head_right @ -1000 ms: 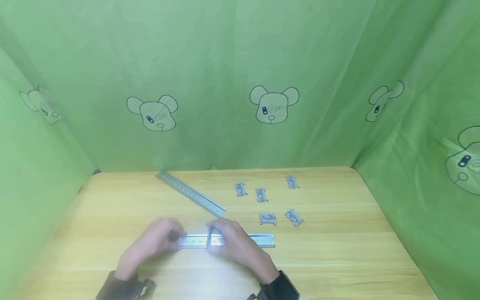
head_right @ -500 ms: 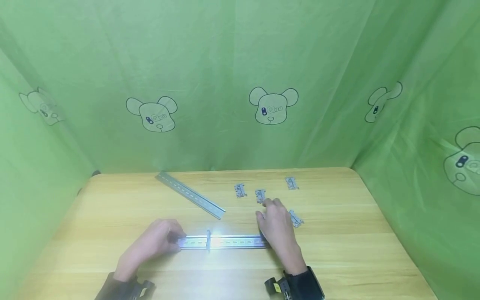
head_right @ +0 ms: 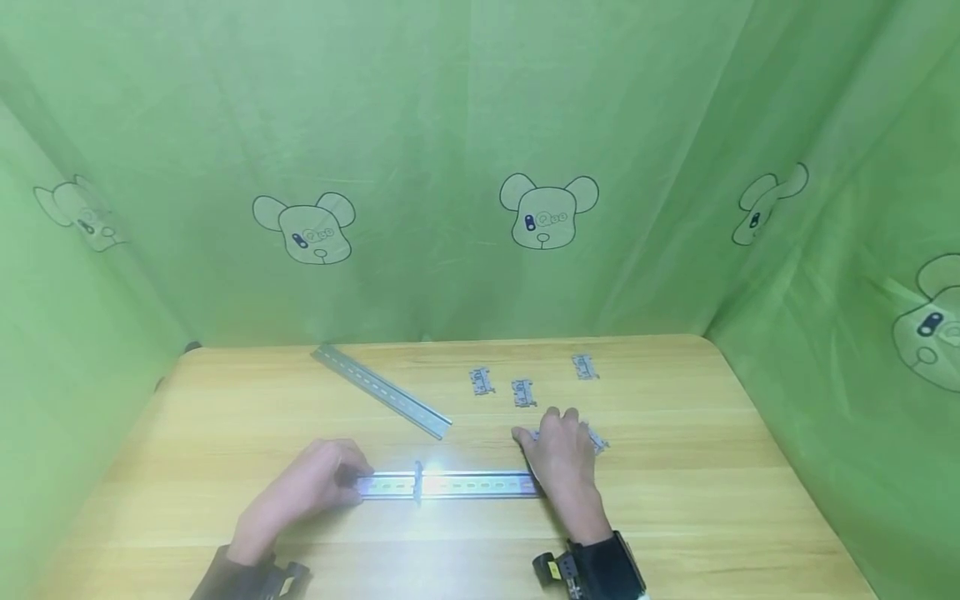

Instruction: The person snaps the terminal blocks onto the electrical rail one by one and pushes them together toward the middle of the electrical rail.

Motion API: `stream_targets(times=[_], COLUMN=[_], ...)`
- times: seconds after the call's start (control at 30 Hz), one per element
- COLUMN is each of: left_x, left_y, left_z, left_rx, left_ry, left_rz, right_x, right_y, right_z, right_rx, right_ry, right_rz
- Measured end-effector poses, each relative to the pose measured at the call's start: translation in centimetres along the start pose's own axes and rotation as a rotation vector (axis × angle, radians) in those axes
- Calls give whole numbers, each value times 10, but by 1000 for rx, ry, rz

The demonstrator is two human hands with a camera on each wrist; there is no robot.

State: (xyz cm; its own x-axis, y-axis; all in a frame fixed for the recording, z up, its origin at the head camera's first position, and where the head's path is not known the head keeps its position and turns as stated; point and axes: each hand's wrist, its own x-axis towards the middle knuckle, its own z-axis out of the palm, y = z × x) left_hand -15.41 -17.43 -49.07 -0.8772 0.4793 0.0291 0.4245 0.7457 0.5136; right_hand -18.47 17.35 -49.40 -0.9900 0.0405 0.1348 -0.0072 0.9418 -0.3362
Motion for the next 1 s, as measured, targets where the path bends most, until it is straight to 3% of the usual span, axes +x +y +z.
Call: stream_targets(times=[0.2, 0.63, 1.0], left_x=[1, 1, 1], left_y=[0, -1, -3], left_z=[1, 3, 3], left_rx=[2, 2, -23], left_ry=[2, 9, 10], left_rz=[5, 15, 6], right_x=[-1, -2, 3], right_y=[1, -3, 6], right_z=[4, -1, -17], right_rx=[-11, -13, 220], right_ry=[39, -59, -154], right_rz=[-8, 7, 64])
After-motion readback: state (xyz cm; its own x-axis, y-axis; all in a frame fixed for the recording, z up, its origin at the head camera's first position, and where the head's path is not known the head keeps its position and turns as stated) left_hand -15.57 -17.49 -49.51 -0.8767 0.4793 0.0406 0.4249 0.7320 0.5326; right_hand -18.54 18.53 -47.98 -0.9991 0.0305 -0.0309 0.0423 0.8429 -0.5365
